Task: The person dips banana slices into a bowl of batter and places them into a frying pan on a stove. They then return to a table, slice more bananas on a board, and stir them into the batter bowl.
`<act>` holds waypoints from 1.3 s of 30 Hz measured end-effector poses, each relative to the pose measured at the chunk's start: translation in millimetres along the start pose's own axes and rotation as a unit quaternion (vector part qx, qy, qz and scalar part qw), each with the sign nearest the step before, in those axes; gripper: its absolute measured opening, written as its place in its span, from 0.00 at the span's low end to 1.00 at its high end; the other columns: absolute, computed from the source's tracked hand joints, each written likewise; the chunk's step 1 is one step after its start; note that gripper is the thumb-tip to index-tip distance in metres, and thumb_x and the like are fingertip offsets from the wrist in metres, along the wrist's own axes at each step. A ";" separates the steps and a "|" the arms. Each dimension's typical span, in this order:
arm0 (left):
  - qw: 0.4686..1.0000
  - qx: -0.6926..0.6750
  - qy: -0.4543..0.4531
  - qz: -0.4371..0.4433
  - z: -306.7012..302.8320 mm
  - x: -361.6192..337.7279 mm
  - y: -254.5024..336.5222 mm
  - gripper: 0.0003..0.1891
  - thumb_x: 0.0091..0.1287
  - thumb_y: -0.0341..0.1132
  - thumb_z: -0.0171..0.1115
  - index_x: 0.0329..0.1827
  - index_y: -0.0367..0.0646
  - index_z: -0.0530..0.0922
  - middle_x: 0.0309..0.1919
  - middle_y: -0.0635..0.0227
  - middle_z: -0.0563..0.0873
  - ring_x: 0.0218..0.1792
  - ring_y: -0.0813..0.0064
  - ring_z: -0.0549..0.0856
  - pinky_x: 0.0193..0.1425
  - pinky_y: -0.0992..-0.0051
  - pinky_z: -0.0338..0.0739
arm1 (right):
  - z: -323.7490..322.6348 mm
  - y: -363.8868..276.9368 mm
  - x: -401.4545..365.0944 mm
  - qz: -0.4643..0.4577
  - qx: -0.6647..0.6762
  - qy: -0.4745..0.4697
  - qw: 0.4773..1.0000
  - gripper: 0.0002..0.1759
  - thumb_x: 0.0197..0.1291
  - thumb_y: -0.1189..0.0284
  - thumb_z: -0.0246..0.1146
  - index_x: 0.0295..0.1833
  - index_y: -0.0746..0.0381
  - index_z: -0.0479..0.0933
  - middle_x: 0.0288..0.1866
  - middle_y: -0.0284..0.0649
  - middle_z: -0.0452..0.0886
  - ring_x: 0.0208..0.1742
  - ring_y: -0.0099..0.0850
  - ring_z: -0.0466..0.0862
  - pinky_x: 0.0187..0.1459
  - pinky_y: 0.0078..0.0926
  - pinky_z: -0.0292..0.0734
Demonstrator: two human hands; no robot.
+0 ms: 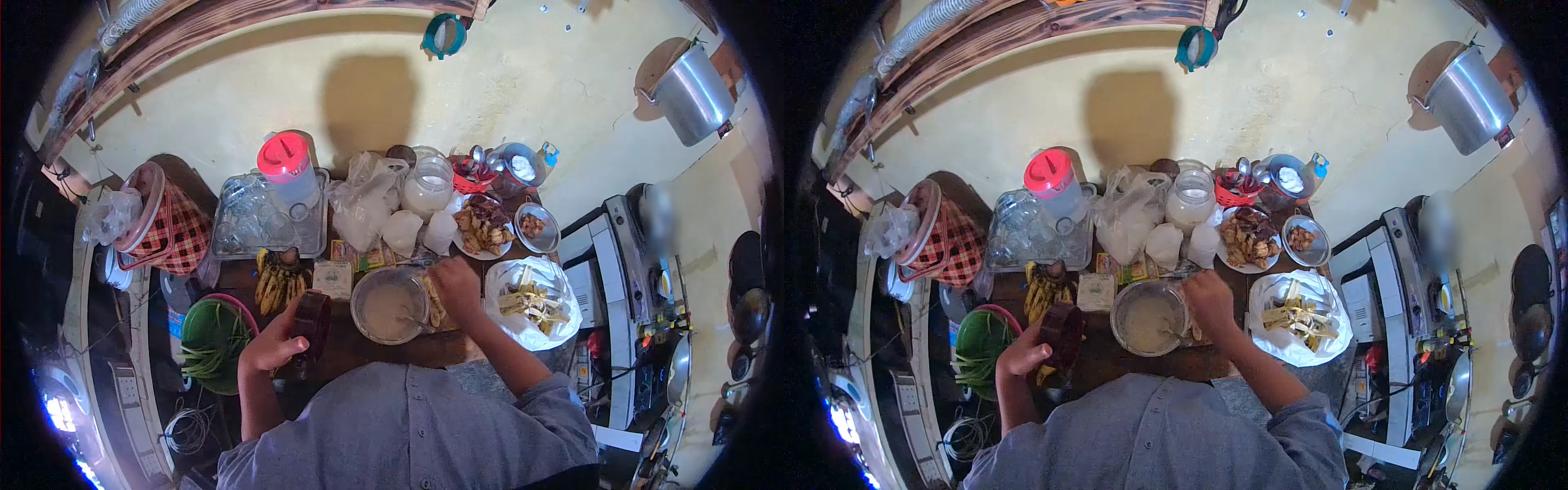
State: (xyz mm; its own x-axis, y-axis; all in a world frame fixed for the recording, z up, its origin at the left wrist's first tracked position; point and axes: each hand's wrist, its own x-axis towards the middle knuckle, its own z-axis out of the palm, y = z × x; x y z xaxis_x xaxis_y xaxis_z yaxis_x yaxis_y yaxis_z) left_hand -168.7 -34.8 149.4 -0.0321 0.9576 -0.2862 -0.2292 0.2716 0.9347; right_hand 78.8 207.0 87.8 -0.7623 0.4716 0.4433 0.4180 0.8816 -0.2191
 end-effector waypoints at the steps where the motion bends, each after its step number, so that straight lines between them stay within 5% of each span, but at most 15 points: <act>1: 1.000 -0.002 0.002 -0.011 -0.9 0.4 -0.9 0.60 0.42 0.65 0.68 0.70 0.37 0.47 0.58 0.62 0.68 0.57 0.71 0.68 0.59 0.70 0.63 | -1.3 8.5 8.9 0.047 0.042 0.039 0.997 0.05 0.46 0.75 0.59 0.32 0.62 0.75 0.30 0.40 0.76 0.34 0.40 0.76 0.33 0.36 0.72; 4: 1.000 -0.004 0.006 0.005 -3.1 5.0 -5.9 0.60 0.41 0.65 0.69 0.70 0.37 0.47 0.58 0.62 0.68 0.56 0.71 0.69 0.58 0.70 0.65 | -10.6 43.4 52.2 0.091 0.048 0.165 0.981 0.03 0.51 0.76 0.58 0.29 0.64 0.76 0.28 0.45 0.76 0.33 0.43 0.76 0.35 0.38 0.71; 10: 0.999 -0.030 0.033 -0.001 -3.7 4.5 -8.3 0.60 0.41 0.64 0.69 0.69 0.37 0.48 0.57 0.63 0.69 0.54 0.71 0.70 0.57 0.70 0.65 | -9.9 101.6 140.8 0.109 -0.081 0.184 0.973 0.05 0.50 0.77 0.57 0.30 0.64 0.78 0.31 0.45 0.79 0.34 0.41 0.79 0.36 0.36 0.75; 15: 0.998 -0.027 0.061 -0.001 -9.9 -2.5 -7.8 0.59 0.40 0.63 0.71 0.69 0.37 0.49 0.57 0.62 0.70 0.56 0.71 0.71 0.58 0.70 0.66 | 41.3 138.2 185.9 0.109 -0.234 -0.117 0.959 0.08 0.47 0.76 0.57 0.30 0.61 0.81 0.32 0.45 0.81 0.37 0.40 0.83 0.38 0.36 0.79; 18: 0.995 -0.032 0.088 -0.021 -3.5 -6.6 10.2 0.59 0.39 0.62 0.71 0.69 0.37 0.50 0.56 0.60 0.71 0.56 0.69 0.72 0.58 0.69 0.66 | 67.9 158.4 198.1 0.086 -0.173 -0.211 0.958 0.07 0.45 0.72 0.58 0.28 0.62 0.81 0.31 0.47 0.81 0.36 0.44 0.82 0.39 0.37 0.78; 25: 0.993 -0.043 0.104 -0.017 -11.0 -3.1 -1.8 0.58 0.40 0.62 0.70 0.69 0.37 0.50 0.55 0.60 0.72 0.55 0.69 0.73 0.58 0.68 0.66 | 60.4 157.0 211.5 0.113 -0.163 -0.264 0.944 0.10 0.41 0.70 0.62 0.30 0.64 0.81 0.33 0.49 0.82 0.39 0.42 0.83 0.40 0.37 0.79; 32: 0.996 -0.015 0.084 0.012 -5.5 7.9 -2.5 0.57 0.43 0.64 0.68 0.69 0.37 0.50 0.57 0.62 0.70 0.57 0.72 0.70 0.60 0.70 0.64 | 34.8 165.9 195.1 0.204 -0.101 -0.154 0.962 0.09 0.42 0.70 0.59 0.31 0.56 0.83 0.33 0.47 0.82 0.37 0.43 0.82 0.42 0.39 0.78; 39: 0.996 -0.010 0.084 0.019 -6.4 4.7 -18.7 0.57 0.41 0.64 0.69 0.67 0.36 0.54 0.56 0.58 0.72 0.57 0.65 0.72 0.60 0.66 0.65 | -24.0 156.0 160.3 0.259 -0.036 -0.096 0.960 0.08 0.45 0.69 0.59 0.29 0.55 0.83 0.33 0.44 0.82 0.36 0.40 0.82 0.40 0.35 0.78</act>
State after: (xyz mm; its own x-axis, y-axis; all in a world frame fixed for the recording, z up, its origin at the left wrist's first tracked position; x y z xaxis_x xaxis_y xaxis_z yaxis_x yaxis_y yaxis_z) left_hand -170.8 -36.0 129.3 -0.2021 0.9374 -0.2835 -0.2443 0.2321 0.9415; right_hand 33.7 419.7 145.6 -0.5165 0.8477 0.1211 0.7938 0.5270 -0.3037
